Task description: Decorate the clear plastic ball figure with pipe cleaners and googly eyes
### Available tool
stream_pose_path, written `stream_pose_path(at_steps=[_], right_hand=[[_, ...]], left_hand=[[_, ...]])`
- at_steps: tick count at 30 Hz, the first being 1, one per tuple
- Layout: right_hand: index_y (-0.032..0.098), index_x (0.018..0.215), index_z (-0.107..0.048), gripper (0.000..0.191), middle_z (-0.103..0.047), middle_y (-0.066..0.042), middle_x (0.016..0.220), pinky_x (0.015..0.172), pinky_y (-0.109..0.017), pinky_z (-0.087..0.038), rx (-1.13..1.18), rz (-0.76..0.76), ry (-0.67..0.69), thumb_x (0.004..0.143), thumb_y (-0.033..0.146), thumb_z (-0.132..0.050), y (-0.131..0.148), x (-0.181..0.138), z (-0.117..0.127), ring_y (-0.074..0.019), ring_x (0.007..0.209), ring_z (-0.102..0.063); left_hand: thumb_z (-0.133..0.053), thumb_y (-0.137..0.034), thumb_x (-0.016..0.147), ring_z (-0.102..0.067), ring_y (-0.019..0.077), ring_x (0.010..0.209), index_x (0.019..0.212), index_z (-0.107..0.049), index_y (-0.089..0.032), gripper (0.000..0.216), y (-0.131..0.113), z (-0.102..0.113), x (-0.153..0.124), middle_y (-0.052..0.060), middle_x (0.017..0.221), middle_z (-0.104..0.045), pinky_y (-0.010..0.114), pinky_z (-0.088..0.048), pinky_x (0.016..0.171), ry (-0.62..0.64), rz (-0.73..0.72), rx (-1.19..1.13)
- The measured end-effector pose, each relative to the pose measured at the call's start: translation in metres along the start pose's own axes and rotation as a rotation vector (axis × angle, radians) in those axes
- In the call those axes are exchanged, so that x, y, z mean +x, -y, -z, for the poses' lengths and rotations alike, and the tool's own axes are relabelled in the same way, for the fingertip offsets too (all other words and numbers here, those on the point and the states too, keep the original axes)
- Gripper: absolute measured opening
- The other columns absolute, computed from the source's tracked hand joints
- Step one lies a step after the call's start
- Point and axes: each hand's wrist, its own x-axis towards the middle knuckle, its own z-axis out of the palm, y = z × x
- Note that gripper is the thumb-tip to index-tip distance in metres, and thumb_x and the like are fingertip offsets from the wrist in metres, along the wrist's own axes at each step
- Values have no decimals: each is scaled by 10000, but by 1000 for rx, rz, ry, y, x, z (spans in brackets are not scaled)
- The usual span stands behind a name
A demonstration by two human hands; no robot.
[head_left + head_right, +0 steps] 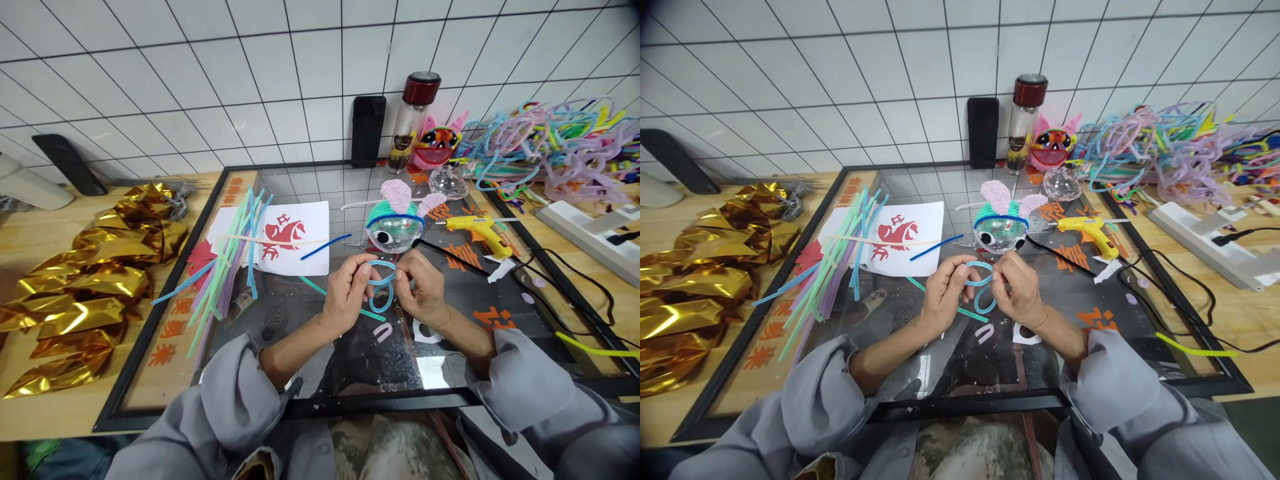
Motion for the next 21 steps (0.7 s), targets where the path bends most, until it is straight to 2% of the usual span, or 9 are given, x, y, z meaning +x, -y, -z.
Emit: stream_pose_path(at_steps=[8, 13, 18, 21], right_hand=[[230, 828, -459, 178, -445, 8, 703, 558, -290, -345, 18, -21, -58, 884, 61, -461, 0, 2, 6, -147, 631, -456], [223, 813, -489, 164, -475, 3, 699, 596, -298, -380, 70, -30, -22, 922, 109, -447, 1, 2, 9, -153, 643, -478], [210, 860, -556, 156, -528, -16, 752, 647, -314, -401, 107, -130, -1, 963, 190, -440, -3, 4, 16, -165, 701, -519], [203, 899, -587, 185, -559, -32, 803, 697, -328, -418, 119, -178, -47, 975, 207, -419, -6, 7, 24, -174, 760, -543]], left_hand=[[-463, -454, 980, -539, 80, 520, 1052, -626, -136, 364, -2, 2, 3, -8, 680, -628, 207, -465, 527, -9, -83, 139], [-491, -441, 971, -543, 75, 511, 1010, -647, -145, 336, -5, -5, 6, -2, 717, -645, 203, -444, 502, -54, -129, 142], [-520, -444, 956, -521, 60, 471, 957, -661, -154, 322, -7, -17, 16, -17, 684, -629, 190, -431, 480, -134, -186, 127], [-522, -442, 956, -520, 58, 462, 942, -658, -156, 317, -6, -23, 21, -12, 694, -645, 195, -445, 490, -160, -225, 144]])
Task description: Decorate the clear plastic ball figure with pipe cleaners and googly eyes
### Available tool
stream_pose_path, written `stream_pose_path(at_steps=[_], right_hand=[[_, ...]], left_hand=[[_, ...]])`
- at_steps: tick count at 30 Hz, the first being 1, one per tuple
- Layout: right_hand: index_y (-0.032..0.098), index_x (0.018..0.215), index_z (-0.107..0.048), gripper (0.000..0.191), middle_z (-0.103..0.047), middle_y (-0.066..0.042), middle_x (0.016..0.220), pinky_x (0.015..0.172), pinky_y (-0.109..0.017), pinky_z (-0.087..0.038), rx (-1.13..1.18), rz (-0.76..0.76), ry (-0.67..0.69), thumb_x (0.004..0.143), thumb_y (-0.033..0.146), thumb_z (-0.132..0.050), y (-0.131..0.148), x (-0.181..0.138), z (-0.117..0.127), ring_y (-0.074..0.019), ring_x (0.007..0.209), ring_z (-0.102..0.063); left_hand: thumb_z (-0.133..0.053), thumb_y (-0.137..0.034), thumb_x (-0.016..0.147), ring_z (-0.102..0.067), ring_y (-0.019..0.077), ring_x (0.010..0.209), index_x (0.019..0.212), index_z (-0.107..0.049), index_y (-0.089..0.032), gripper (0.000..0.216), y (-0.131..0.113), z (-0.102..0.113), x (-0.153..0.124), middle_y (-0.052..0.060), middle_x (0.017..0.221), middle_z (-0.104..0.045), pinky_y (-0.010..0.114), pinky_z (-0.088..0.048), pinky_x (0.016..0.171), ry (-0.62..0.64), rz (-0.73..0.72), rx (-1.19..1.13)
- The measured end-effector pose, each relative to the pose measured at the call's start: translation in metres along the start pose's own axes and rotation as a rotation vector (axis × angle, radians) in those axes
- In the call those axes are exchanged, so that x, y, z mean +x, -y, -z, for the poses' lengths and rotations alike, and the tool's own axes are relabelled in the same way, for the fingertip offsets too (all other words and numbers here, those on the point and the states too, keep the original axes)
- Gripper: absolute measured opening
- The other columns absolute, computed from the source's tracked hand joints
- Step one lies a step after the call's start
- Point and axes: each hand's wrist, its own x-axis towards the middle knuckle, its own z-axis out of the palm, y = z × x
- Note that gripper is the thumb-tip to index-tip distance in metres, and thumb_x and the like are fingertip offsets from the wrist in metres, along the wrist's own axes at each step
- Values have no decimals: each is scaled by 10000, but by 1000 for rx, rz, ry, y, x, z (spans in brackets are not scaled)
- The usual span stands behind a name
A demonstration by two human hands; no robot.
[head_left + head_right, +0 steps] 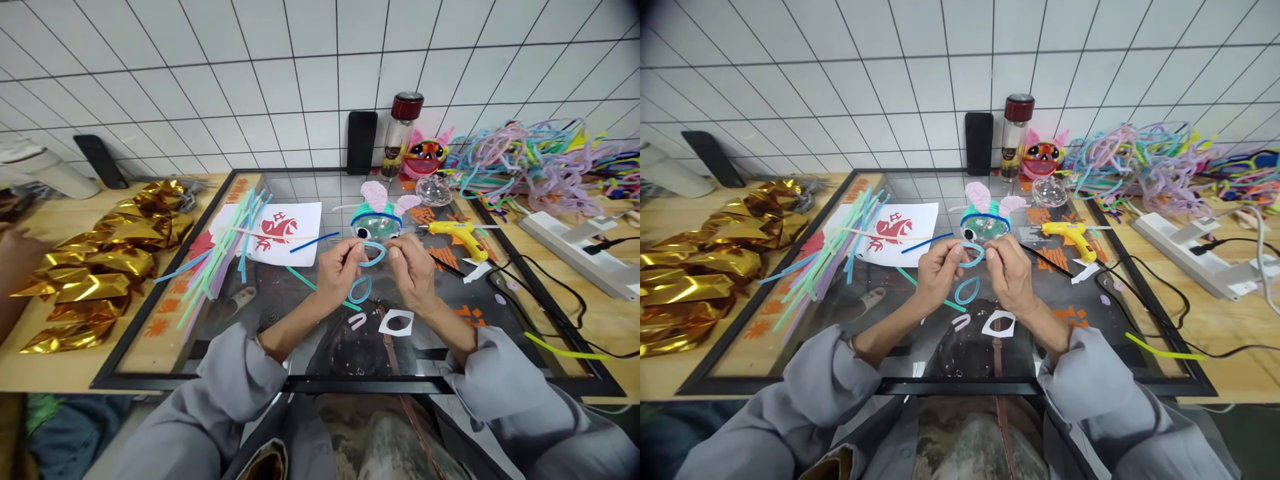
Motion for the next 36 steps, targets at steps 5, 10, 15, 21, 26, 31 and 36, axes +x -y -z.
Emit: stream_pose_path(at_steps=[5, 10, 15, 21, 26, 31, 36], right_hand=[[206, 954, -597, 121, -584, -44, 859, 655, -316, -425, 14, 5, 7, 950, 244, -483, -2, 6, 13, -169, 755, -548], [195, 961, -598, 78, -549, -25, 811, 573, -276, -408, 38, 18, 168, 901, 241, -579, -7, 7, 16, -144, 687, -516], [188, 984, -614, 88, -550, -17, 794, 594, -267, -419, 89, -6, 198, 902, 214, -597, -8, 4, 14, -134, 684, -525], [198, 789, -625, 127, -530, 12, 684, 593, -268, -381, 144, -167, 174, 906, 240, -598, -9, 4, 12, -122, 633, -493], [192, 707, -596, 207, -528, 12, 653, 542, -259, -351, 272, -335, 178, 871, 316, -618, -13, 7, 14, -113, 583, -462], [180, 682, -611, 235, -527, 15, 629, 540, -255, -335, 314, -401, 372, 815, 367, -661, -12, 13, 24, -107, 576, -440], [164, 666, -623, 298, -535, 15, 631, 539, -250, -329, 393, -515, 601, 773, 425, -718, -23, 19, 39, -98, 576, -431]], left_hand=[[-503, -393, 973, -518, 63, 465, 948, -664, -150, 293, 3, -3, 2, -8, 678, -640, 201, -447, 493, 44, -91, 86], [-502, -355, 976, -615, 105, 606, 971, -682, -149, 273, 7, 1, 6, 19, 715, -675, 222, -494, 583, 53, -203, 160], [-512, -377, 969, -607, 99, 577, 1011, -697, -139, 304, 11, 4, 8, 22, 719, -687, 224, -506, 570, 36, -151, 131], [-618, -400, 911, -602, 94, 597, 1254, -614, -147, 426, 11, 5, 5, 35, 804, -695, 226, -534, 586, 81, -133, 107], [-720, -359, 844, -651, 125, 719, 1252, -617, -194, 452, 13, 7, 5, 47, 887, -694, 223, -555, 597, 140, -327, 223], [-685, -296, 881, -672, 130, 755, 1208, -635, -193, 347, 16, 5, 2, 34, 836, -701, 254, -576, 700, 148, -456, 273], [-703, -360, 862, -631, 122, 719, 1230, -608, -191, 416, 12, 4, -4, 41, 883, -695, 247, -541, 651, 204, -456, 289]])
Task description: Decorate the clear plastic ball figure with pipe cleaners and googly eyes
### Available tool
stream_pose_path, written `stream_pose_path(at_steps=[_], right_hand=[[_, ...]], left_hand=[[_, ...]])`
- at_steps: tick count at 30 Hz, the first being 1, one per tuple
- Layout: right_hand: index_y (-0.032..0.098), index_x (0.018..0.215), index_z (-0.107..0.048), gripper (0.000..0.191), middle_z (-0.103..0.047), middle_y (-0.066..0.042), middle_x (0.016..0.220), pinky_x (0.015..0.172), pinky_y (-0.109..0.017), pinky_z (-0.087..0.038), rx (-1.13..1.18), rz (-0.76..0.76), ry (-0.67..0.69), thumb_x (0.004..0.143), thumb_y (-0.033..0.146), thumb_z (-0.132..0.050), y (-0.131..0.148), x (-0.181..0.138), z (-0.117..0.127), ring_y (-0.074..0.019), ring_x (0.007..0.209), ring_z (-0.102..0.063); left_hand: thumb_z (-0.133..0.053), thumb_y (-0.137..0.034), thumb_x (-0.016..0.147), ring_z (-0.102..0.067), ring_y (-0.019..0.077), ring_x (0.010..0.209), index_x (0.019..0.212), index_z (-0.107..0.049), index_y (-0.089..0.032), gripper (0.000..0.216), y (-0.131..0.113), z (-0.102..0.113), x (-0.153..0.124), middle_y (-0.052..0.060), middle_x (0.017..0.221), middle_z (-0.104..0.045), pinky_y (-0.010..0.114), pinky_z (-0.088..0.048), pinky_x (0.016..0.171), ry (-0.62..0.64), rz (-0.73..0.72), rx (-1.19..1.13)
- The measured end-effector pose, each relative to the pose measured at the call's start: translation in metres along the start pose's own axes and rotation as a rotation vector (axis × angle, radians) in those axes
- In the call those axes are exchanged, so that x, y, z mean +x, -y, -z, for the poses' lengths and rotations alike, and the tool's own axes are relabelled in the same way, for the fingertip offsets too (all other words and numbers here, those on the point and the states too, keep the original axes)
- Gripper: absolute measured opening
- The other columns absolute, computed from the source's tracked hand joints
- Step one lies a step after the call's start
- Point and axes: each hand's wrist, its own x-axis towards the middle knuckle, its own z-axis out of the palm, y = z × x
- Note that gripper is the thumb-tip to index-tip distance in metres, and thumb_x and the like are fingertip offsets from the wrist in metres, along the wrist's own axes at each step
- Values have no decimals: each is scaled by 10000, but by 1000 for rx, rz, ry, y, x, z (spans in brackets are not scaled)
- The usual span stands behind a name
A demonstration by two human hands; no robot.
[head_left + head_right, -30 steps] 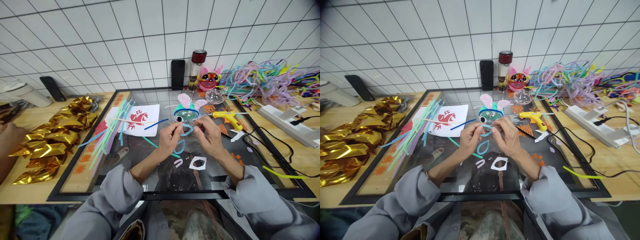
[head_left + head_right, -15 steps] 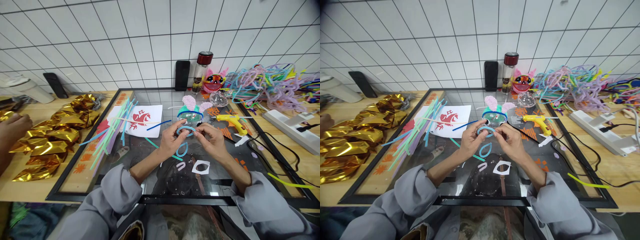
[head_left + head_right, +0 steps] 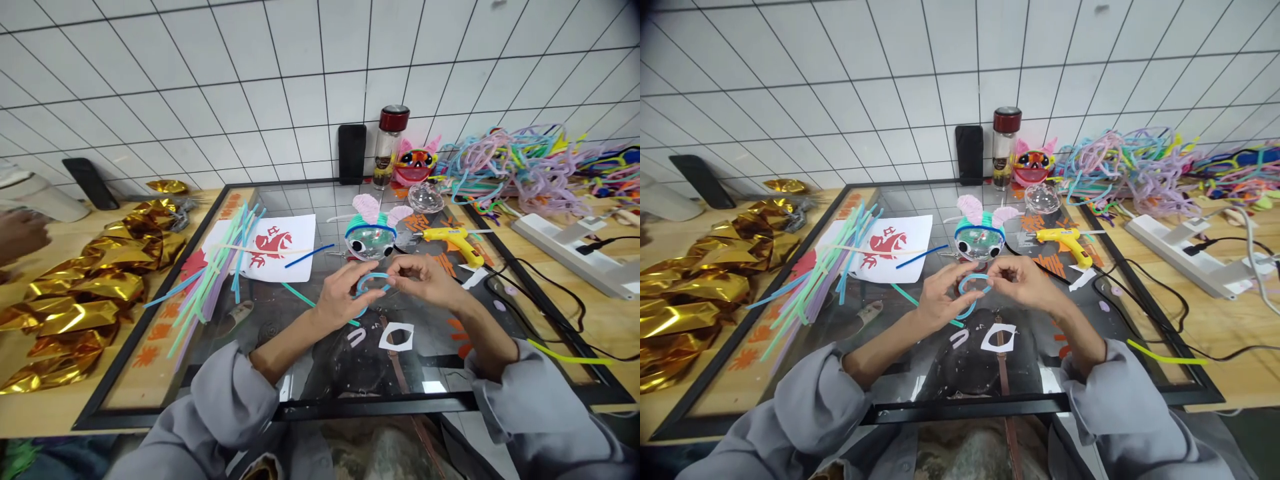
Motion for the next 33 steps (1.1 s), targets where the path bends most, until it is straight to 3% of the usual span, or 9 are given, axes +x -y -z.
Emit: stream_pose_path(at_steps=[3, 6, 9, 12, 17, 22, 26, 30, 33], right_hand=[[161, 705, -665, 328, -553, 7, 636, 551, -255, -356, 52, -78, 96, 758, 478, -732, -5, 0, 16, -111, 592, -466], [170, 717, -701, 321, -614, -25, 754, 625, -274, -421, 63, -46, 22, 741, 485, -754, -9, 0, 31, -138, 693, -543], [181, 696, -716, 321, -650, -48, 862, 675, -288, -457, 56, -27, -95, 695, 493, -792, -14, 0, 40, -163, 783, -586], [183, 691, -722, 354, -687, -74, 977, 664, -292, -470, 79, -87, -197, 646, 521, -817, -20, 1, 42, -180, 815, -612], [177, 642, -706, 387, -729, -100, 968, 818, -357, -502, 165, -121, -194, 586, 535, -844, -24, 7, 33, -261, 1007, -654], [187, 636, -705, 384, -741, -95, 888, 827, -364, -505, 235, -110, -226, 588, 542, -845, -25, 12, 22, -277, 1040, -657], [185, 634, -704, 368, -745, -99, 960, 840, -348, -497, 287, -96, -248, 602, 522, -848, -25, 14, 17, -264, 1069, -645], [176, 616, -683, 374, -741, -92, 1004, 764, -321, -498, 298, -83, -251, 615, 514, -842, -26, 17, 16, -215, 925, -654], [189, 639, -681, 394, -725, -55, 862, 648, -286, -475, 313, -83, -322, 596, 546, -842, -30, 20, 19, -150, 717, -600]], left_hand=[[-757, -428, 797, -619, 159, 825, 1184, -591, -191, 484, 2, 6, 4, 64, 980, -662, 273, -526, 670, -115, 11, 104], [-782, -439, 755, -591, 237, 1060, 1186, -532, -198, 554, 11, 11, 11, 95, 1120, -612, 384, -524, 864, -237, 47, 212], [-797, -473, 719, -504, 307, 1258, 1283, -455, -212, 709, 25, 13, 18, 143, 1319, -523, 486, -451, 1020, -201, 84, 289], [-793, -499, 712, -419, 360, 1358, 1334, -436, -234, 765, 36, 10, 21, 164, 1438, -423, 536, -395, 1076, -81, 88, 372], [-771, -439, 753, -408, 366, 1370, 1325, -476, -239, 674, 46, 2, 23, 173, 1496, -338, 537, -402, 1079, 11, 65, 398], [-736, -329, 792, -447, 314, 1341, 1287, -522, -215, 552, 52, -1, 28, 161, 1439, -398, 484, -421, 1091, -4, 65, 346], [-739, -302, 780, -478, 294, 1313, 1293, -517, -211, 566, 56, 1, 32, 147, 1388, -459, 481, -413, 1109, -40, 103, 337], [-735, -325, 782, -495, 284, 1294, 1292, -511, -223, 566, 60, 3, 35, 129, 1351, -503, 479, -422, 1103, -76, 167, 321], [-741, -323, 773, -505, 282, 1279, 1283, -520, -216, 566, 60, 3, 37, 128, 1328, -517, 477, -425, 1098, -84, 194, 290]])
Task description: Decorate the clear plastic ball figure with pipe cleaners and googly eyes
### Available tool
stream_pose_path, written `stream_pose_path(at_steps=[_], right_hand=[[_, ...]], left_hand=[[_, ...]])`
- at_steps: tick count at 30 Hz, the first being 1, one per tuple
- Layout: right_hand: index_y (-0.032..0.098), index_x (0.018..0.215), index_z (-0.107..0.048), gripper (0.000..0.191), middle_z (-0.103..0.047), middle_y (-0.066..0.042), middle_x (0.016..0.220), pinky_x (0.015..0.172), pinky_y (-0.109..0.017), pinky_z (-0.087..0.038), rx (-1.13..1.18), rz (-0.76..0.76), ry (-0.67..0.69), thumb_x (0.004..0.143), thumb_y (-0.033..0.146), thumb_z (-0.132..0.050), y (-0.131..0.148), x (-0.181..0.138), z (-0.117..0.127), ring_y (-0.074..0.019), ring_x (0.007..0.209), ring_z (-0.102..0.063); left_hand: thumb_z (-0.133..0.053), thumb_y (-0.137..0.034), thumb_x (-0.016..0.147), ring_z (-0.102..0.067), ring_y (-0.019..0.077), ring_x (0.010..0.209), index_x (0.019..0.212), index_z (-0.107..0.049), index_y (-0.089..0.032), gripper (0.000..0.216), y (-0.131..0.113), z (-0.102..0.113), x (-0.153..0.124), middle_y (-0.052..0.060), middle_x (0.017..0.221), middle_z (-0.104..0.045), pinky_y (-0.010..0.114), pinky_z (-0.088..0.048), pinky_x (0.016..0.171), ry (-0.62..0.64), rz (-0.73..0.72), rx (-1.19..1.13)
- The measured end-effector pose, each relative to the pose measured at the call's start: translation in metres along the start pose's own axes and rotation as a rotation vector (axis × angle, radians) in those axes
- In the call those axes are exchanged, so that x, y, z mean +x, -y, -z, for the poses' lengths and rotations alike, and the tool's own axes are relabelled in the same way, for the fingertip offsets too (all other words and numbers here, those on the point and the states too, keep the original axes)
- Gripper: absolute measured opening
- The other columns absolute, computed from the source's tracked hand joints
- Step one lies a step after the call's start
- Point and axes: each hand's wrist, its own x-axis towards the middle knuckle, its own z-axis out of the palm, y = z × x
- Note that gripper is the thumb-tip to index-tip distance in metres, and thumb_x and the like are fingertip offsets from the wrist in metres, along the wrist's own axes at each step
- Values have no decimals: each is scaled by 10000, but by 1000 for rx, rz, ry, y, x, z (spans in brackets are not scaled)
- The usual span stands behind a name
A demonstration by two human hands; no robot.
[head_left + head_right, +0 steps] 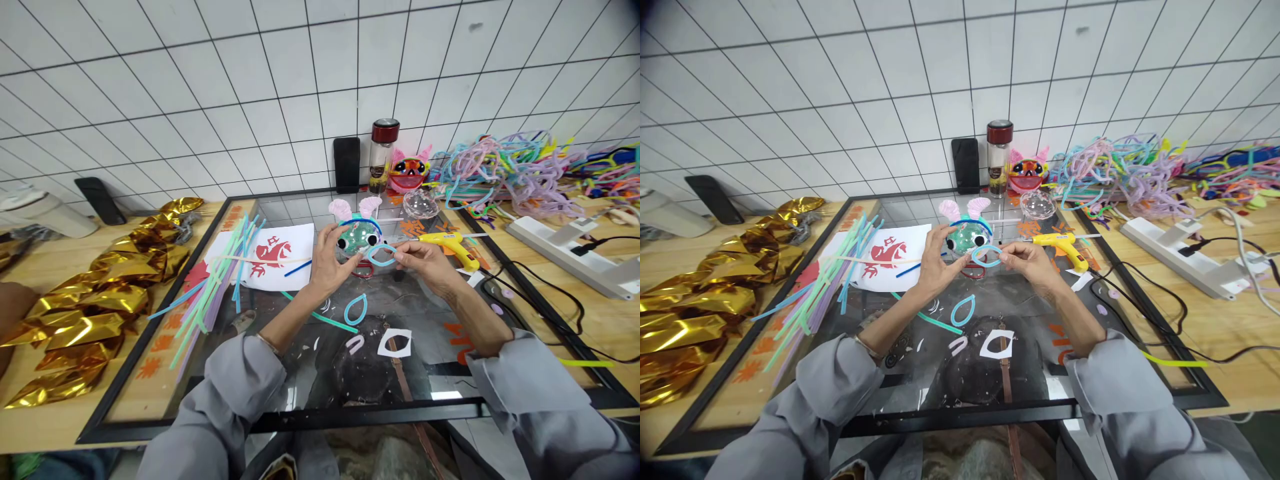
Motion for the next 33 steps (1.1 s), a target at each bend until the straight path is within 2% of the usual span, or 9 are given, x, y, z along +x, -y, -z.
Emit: stream_pose_path(at_steps=[3, 5, 9, 17, 22, 27, 33], right_hand=[[214, 672, -677, 420, -646, -4, 671, 603, -282, -461, 47, -8, -74, 568, 585, -844, 0, 6, 5, -126, 610, -541], [223, 676, -662, 440, -608, 10, 619, 606, -293, -472, 61, -16, -76, 561, 609, -839, 2, 11, 7, -128, 589, -533], [210, 668, -652, 478, -596, 15, 593, 593, -288, -470, 39, -41, -37, 528, 622, -850, 11, 20, 2, -115, 557, -521], [176, 631, -670, 511, -587, 7, 523, 507, -259, -415, -92, 12, -17, 505, 639, -845, 22, 39, -16, -104, 489, -500], [182, 609, -652, 485, -583, 8, 500, 492, -261, -435, -122, 19, -33, 495, 604, -860, 19, 40, -15, -114, 476, -512], [187, 613, -641, 499, -586, 6, 499, 489, -266, -455, -113, 26, -77, 495, 623, -850, 13, 45, -17, -120, 471, -527], [186, 595, -620, 503, -576, 8, 485, 476, -257, -452, -102, 40, -56, 502, 625, -847, 10, 47, -19, -125, 469, -553]], left_hand=[[-744, -308, 765, -502, 282, 1284, 1289, -518, -215, 579, -1, 0, 1, 133, 1327, -515, 475, -433, 1091, 8, 27, -11], [-740, -308, 766, -497, 288, 1296, 1293, -514, -222, 580, -2, 0, 1, 133, 1340, -511, 480, -433, 1092, 5, 37, -5], [-740, -305, 761, -478, 304, 1336, 1273, -517, -217, 565, -5, -1, 2, 145, 1399, -490, 497, -416, 1109, -9, 26, 8], [-731, -294, 782, -470, 293, 1352, 1268, -510, -200, 542, -4, -1, 2, 158, 1414, -493, 491, -400, 1128, -15, -28, 6], [-740, -340, 773, -487, 300, 1313, 1259, -522, -202, 551, -1, -2, 2, 156, 1381, -466, 496, -429, 1097, -32, 11, 27], [-743, -290, 752, -468, 308, 1329, 1251, -512, -207, 557, -4, -2, 3, 150, 1378, -464, 502, -428, 1096, -23, 14, 18], [-809, -323, 692, -475, 317, 1315, 1211, -505, -202, 614, -8, -3, 3, 149, 1353, -472, 512, -424, 1095, -46, 55, 42]])
